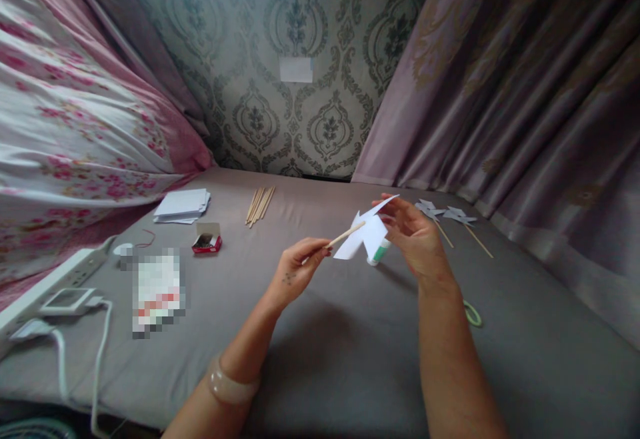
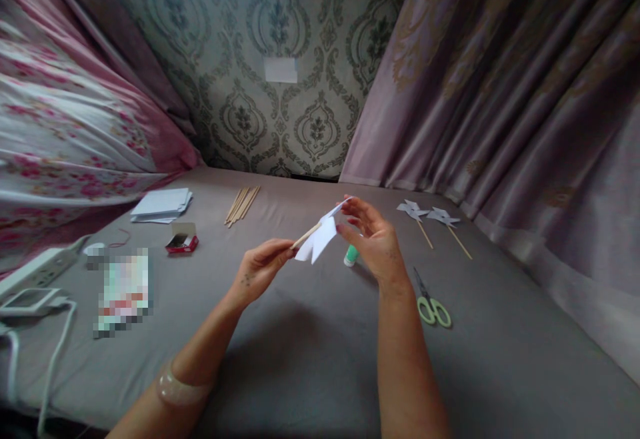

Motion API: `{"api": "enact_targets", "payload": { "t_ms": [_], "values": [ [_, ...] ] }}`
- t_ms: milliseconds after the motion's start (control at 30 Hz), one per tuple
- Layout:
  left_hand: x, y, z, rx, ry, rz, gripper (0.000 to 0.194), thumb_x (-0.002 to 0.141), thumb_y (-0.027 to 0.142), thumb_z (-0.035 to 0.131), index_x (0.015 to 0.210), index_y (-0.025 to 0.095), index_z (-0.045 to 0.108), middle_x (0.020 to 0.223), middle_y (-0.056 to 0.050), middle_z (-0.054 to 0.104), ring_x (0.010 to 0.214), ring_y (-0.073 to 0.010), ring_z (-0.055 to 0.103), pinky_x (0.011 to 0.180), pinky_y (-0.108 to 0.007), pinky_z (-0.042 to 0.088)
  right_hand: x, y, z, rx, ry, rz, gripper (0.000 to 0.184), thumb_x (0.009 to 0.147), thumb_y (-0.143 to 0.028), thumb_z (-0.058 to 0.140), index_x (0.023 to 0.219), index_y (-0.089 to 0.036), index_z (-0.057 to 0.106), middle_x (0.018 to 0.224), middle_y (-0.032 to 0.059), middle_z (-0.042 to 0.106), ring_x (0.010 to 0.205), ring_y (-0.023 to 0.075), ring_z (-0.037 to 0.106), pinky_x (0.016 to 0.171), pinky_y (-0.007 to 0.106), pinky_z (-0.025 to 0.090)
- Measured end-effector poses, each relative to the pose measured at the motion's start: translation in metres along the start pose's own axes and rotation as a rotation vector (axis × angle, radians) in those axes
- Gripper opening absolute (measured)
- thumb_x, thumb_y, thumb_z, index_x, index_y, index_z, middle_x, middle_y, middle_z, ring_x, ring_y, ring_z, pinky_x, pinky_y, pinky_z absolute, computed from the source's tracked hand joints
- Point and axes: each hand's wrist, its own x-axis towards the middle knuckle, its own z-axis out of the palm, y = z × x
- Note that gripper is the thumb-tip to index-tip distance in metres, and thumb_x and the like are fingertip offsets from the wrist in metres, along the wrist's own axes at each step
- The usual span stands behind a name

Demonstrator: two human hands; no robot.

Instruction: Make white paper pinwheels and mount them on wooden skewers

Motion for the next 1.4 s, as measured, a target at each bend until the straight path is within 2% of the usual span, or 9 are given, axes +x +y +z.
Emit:
{"api": "enact_targets", "payload": {
  "t_ms": [100,233,333,433,867,1100,1233,1300,1400],
  "values": [
    [-0.001,-0.001,0.0,0.072,0.042,0.067,0.02,0.086,0.03,0.059,0.096,0.018,0.072,0.088,-0.008,0.065,0.082,-0.0155,0.061,0.072,-0.027,0.048,0.002,-0.008,-0.011,-0.121,0.1,-0.103,0.038,0.071,-0.027,0.074,0.108,-0.027,0.065,0.104,0.0026,0.069,0.098,0.0172,0.063,0.087,0.036,0.05],
    [-0.001,-0.003,-0.001,0.134,0.106,0.097,0.018,0.084,0.028,0.061,0.096,0.021,0.073,0.089,-0.007,0.062,0.081,-0.0144,0.059,0.07,-0.025,0.047,0.001,-0.028,-0.006,-0.232,0.241,-0.344,0.014,0.076,-0.025,0.07,0.089,-0.026,0.069,0.094,0.0013,0.068,0.089,0.016,0.064,0.081,0.034,0.052],
    [-0.001,-0.003,-0.001,0.139,0.118,0.098,0.018,0.084,0.027,0.061,0.096,0.021,0.073,0.087,-0.006,0.061,0.079,-0.0135,0.058,0.069,-0.025,0.046,-0.002,-0.042,0.005,-0.32,0.201,-0.439,0.007,0.077,-0.022,0.068,0.083,-0.025,0.069,0.09,0.0007,0.067,0.085,0.0156,0.063,0.08,0.034,0.052],
    [-0.001,-0.002,-0.001,0.141,0.124,0.092,0.019,0.084,0.027,0.06,0.097,0.021,0.072,0.087,-0.005,0.06,0.079,-0.0134,0.057,0.069,-0.025,0.045,-0.004,-0.046,0.011,-0.402,0.153,-0.448,0.009,0.079,-0.02,0.066,0.085,-0.026,0.069,0.09,0.0004,0.067,0.085,0.0159,0.063,0.081,0.034,0.051],
    [-0.002,0.002,0.0,0.098,0.124,0.012,0.019,0.082,0.03,0.062,0.095,0.022,0.074,0.086,-0.006,0.061,0.079,-0.0145,0.056,0.069,-0.025,0.045,-0.001,-0.041,0.011,-0.576,0.132,-0.441,0.016,0.085,-0.021,0.059,0.095,-0.028,0.07,0.095,0.0018,0.065,0.091,0.0179,0.061,0.085,0.037,0.049],
    [-0.001,0.002,0.0,-0.086,0.083,-0.127,0.024,0.081,0.033,0.062,0.096,0.018,0.073,0.082,-0.005,0.057,0.065,-0.0104,0.053,0.055,-0.022,0.043,0.004,-0.026,0.011,-0.774,0.105,-0.46,0.025,0.086,-0.021,0.055,0.106,-0.027,0.068,0.095,0.0049,0.06,0.09,0.0201,0.057,0.084,0.04,0.047],
    [0.0,0.001,0.001,-0.169,0.072,-0.234,0.024,0.079,0.033,0.065,0.092,0.015,0.074,0.074,-0.002,0.056,0.06,-0.0081,0.049,0.053,-0.021,0.04,0.005,-0.022,0.016,-0.893,0.144,-0.474,0.023,0.084,-0.019,0.056,0.101,-0.025,0.07,0.101,0.0078,0.056,0.096,0.023,0.052,0.088,0.043,0.044],
    [0.0,0.0,0.001,-0.202,0.062,-0.275,0.025,0.077,0.034,0.067,0.091,0.015,0.073,0.071,-0.001,0.055,0.058,-0.0076,0.048,0.052,-0.021,0.038,0.004,-0.024,0.017,-0.909,0.159,-0.472,0.022,0.083,-0.018,0.056,0.099,-0.025,0.07,0.108,0.0085,0.055,0.099,0.0243,0.051,0.091,0.045,0.042],
    [0.0,-0.003,0.002,-0.234,0.06,-0.307,0.027,0.076,0.036,0.068,0.091,0.014,0.073,0.068,0.0,0.054,0.058,-0.0074,0.047,0.051,-0.02,0.037,0.003,-0.029,0.017,-0.85,0.211,-0.455,0.026,0.083,-0.019,0.057,0.106,-0.026,0.066,0.118,0.0091,0.054,0.108,0.026,0.049,0.096,0.048,0.039]
  ]
}}
